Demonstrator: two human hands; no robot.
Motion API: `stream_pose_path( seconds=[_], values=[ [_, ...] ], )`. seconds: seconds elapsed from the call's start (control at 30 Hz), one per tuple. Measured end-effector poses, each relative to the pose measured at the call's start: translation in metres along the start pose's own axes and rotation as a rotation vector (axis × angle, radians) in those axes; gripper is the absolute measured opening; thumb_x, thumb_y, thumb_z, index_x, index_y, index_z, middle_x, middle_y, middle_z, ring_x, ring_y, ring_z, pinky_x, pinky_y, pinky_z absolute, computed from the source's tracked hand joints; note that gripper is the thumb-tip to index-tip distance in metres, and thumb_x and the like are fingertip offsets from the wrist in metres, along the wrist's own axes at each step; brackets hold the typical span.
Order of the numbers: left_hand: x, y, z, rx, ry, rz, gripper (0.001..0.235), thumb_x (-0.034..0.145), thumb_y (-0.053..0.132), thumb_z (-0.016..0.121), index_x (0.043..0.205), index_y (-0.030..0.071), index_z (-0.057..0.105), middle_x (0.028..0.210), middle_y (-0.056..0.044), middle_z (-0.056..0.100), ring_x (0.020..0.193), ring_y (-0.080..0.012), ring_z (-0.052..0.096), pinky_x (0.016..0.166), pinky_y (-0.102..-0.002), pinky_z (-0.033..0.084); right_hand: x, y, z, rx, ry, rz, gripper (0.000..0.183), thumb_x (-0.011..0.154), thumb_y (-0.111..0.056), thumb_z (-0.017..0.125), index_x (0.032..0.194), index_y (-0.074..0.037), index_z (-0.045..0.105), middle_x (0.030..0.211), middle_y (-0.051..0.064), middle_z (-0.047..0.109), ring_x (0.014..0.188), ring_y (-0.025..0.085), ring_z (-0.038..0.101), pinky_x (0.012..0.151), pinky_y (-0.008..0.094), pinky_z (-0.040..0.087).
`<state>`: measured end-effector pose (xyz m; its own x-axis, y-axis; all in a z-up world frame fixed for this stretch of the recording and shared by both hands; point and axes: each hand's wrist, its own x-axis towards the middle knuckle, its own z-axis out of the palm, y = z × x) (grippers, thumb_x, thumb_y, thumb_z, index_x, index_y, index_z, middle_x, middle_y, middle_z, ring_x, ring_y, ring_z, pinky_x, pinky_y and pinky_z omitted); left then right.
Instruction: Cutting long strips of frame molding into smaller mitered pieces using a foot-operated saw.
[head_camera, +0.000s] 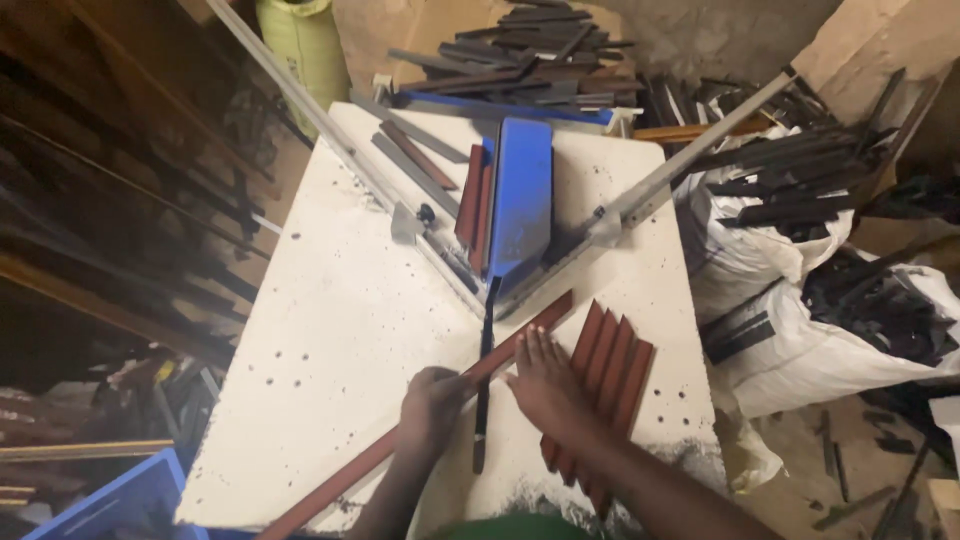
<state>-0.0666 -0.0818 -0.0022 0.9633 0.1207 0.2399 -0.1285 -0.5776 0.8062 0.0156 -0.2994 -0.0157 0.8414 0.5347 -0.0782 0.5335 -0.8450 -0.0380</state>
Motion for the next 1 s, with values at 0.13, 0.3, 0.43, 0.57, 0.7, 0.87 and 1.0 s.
stream_pose_path(
  seconds=[0.13,0.3,0.43,0.57,0.7,0.87,1.0],
  values=[
    [-0.029,0.004,-0.043,0.19,-0.021,0.058,0.024,0.082,0.009,0.07,0.103,0.012,0.081,0.101,-0.011,0.076,0.097,-0.0312,0.071,0.086,-0.041,0.056,0.03,0.041,-0.001,0.002,0.133,0.051,0.069,0.102,-0.039,0.051,0.149,0.009,0.038,0.155,0.033,0.035,0.148,0.043,0.033,0.122,0.051,0.028],
    [-0.078,-0.059,-0.079,0.327,0.147,0.147,0.036,0.076,0.006,0.07,0.11,0.013,0.081,0.104,-0.014,0.075,0.097,-0.0336,0.073,0.085,-0.045,0.058,0.058,0.089,-0.008,0.031,0.042,0.132,0.059,0.098,-0.031,0.053,0.146,0.001,0.044,0.16,0.028,0.033,0.146,0.041,0.038,0.113,0.053,0.036],
    [-0.074,-0.07,-0.094,0.418,-0.011,0.096,0.039,0.076,0.003,0.069,0.112,0.014,0.08,0.108,-0.014,0.075,0.099,-0.0328,0.073,0.085,-0.044,0.059,0.071,0.109,0.011,-0.05,0.147,0.006,0.07,0.101,-0.041,0.054,0.147,0.01,0.043,0.155,0.036,0.037,0.139,0.045,0.045,0.112,0.051,0.041],
    [-0.051,-0.035,-0.105,0.402,0.045,-0.003,0.028,0.08,0.008,0.073,0.105,0.017,0.081,0.101,-0.01,0.076,0.1,-0.0309,0.069,0.088,-0.043,0.054,0.082,0.095,-0.02,-0.073,0.06,0.082,0.085,0.094,-0.056,0.057,0.147,0.009,0.045,0.153,0.036,0.038,0.133,0.046,0.05,0.107,0.05,0.045],
    [-0.027,-0.035,-0.102,0.325,0.069,0.003,0.037,0.075,0.007,0.072,0.11,0.016,0.081,0.101,-0.011,0.074,0.1,-0.0296,0.067,0.089,-0.04,0.053,0.109,0.105,-0.014,-0.163,0.17,0.046,0.081,0.09,-0.06,0.06,0.135,0.007,0.057,0.146,0.035,0.046,0.132,0.047,0.051,0.107,0.049,0.044],
    [0.004,-0.062,-0.09,0.285,0.04,-0.007,0.032,0.08,0.01,0.072,0.109,0.018,0.081,0.096,-0.007,0.072,0.095,-0.0265,0.066,0.087,-0.038,0.053,0.141,0.128,-0.007,-0.411,0.235,-0.043,0.064,0.093,-0.059,0.056,0.118,-0.003,0.074,0.142,0.028,0.058,0.133,0.039,0.056,0.112,0.045,0.044],
    [0.028,-0.085,-0.083,0.234,-0.025,-0.01,0.04,0.083,0.007,0.064,0.118,0.016,0.08,0.109,-0.009,0.071,0.102,-0.0272,0.063,0.095,-0.038,0.05,0.171,0.146,0.002,-0.473,0.354,-0.097,0.069,0.09,-0.06,0.054,0.12,-0.002,0.075,0.139,0.024,0.06,0.13,0.04,0.057,0.11,0.049,0.043]
  ],
)
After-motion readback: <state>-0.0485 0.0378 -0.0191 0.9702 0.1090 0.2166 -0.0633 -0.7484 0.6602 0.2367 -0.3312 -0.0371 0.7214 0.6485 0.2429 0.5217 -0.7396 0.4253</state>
